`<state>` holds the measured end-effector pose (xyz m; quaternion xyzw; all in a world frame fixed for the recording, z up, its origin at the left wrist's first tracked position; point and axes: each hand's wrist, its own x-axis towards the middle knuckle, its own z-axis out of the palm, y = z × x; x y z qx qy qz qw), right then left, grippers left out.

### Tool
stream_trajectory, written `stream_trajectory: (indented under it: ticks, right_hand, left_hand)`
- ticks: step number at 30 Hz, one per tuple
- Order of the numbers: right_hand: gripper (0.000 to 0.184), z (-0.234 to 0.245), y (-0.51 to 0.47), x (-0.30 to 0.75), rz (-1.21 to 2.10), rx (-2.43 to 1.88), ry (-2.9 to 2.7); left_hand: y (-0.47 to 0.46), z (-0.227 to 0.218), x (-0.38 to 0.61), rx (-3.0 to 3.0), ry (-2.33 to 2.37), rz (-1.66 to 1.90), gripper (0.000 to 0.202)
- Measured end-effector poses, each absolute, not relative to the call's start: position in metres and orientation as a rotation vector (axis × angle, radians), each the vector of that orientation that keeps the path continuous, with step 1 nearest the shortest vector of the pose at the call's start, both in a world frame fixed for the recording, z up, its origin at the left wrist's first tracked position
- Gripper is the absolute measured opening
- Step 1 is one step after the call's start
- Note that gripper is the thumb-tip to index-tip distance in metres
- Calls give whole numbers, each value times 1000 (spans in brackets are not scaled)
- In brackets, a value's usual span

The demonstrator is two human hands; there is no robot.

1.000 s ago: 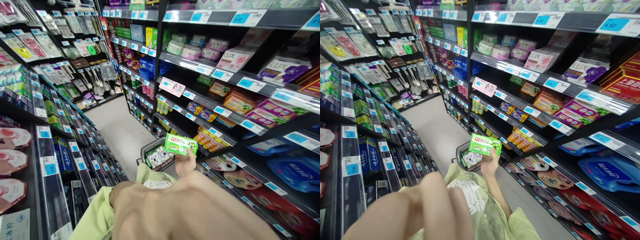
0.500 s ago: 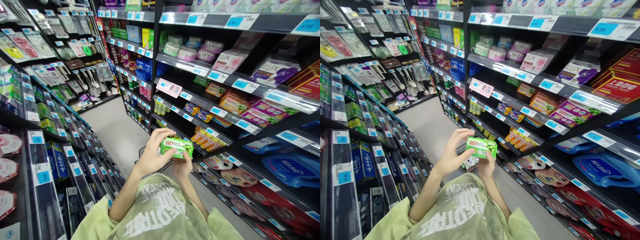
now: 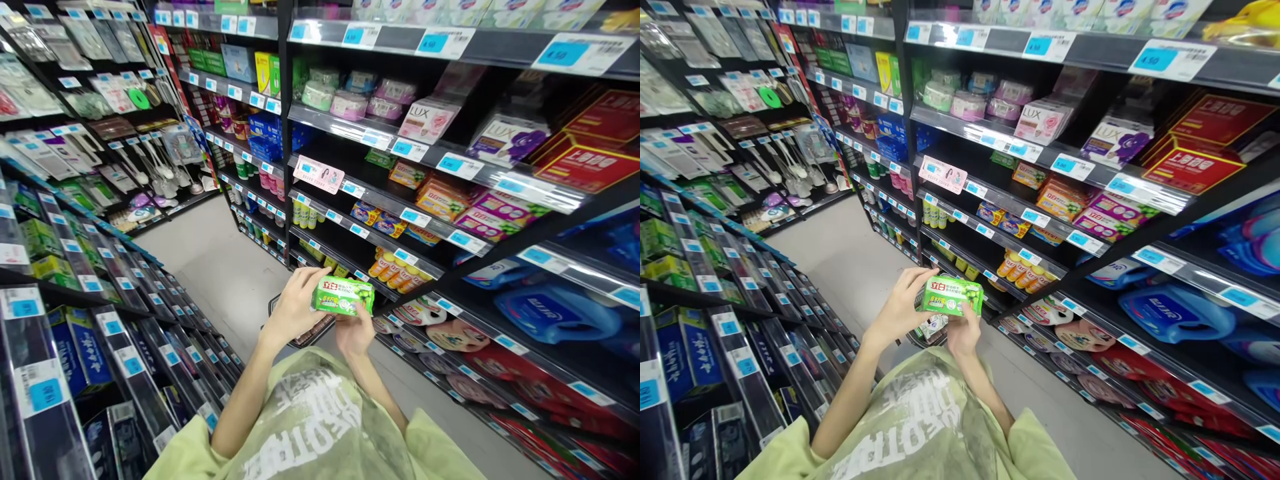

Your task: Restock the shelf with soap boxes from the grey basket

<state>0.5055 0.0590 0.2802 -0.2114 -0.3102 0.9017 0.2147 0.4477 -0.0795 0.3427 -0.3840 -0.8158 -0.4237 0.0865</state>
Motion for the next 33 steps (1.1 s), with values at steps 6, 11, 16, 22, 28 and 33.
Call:
stream_trajectory:
  ticks: [6, 11, 16, 22, 28, 33]
  right_hand:
    - [63, 280, 57, 504, 2443, -526, -996]
    - [68, 266, 52, 507, 2356, -440, -1260]
    - [80, 259, 53, 512, 2334, -5, -1405]
    - [80, 279, 55, 505, 2139, 216, -1481]
    - [69, 278, 51, 503, 2104, 137, -1522]
    - [63, 279, 52, 502, 2047, 43, -1486]
  left_hand:
    - [-78, 344, 448, -1178, -2416, -1053, 68]
    - [-66, 343, 455, -1278, -2383, -990, 69]
    - [-68, 341, 454, -1195, -2300, -1152, 72]
    - [-85, 345, 447, -894, -1781, -2151, 78]
    - [-82, 338, 447, -1029, -1508, -2446, 87]
    - [-80, 336, 444, -1087, -1549, -2388, 83]
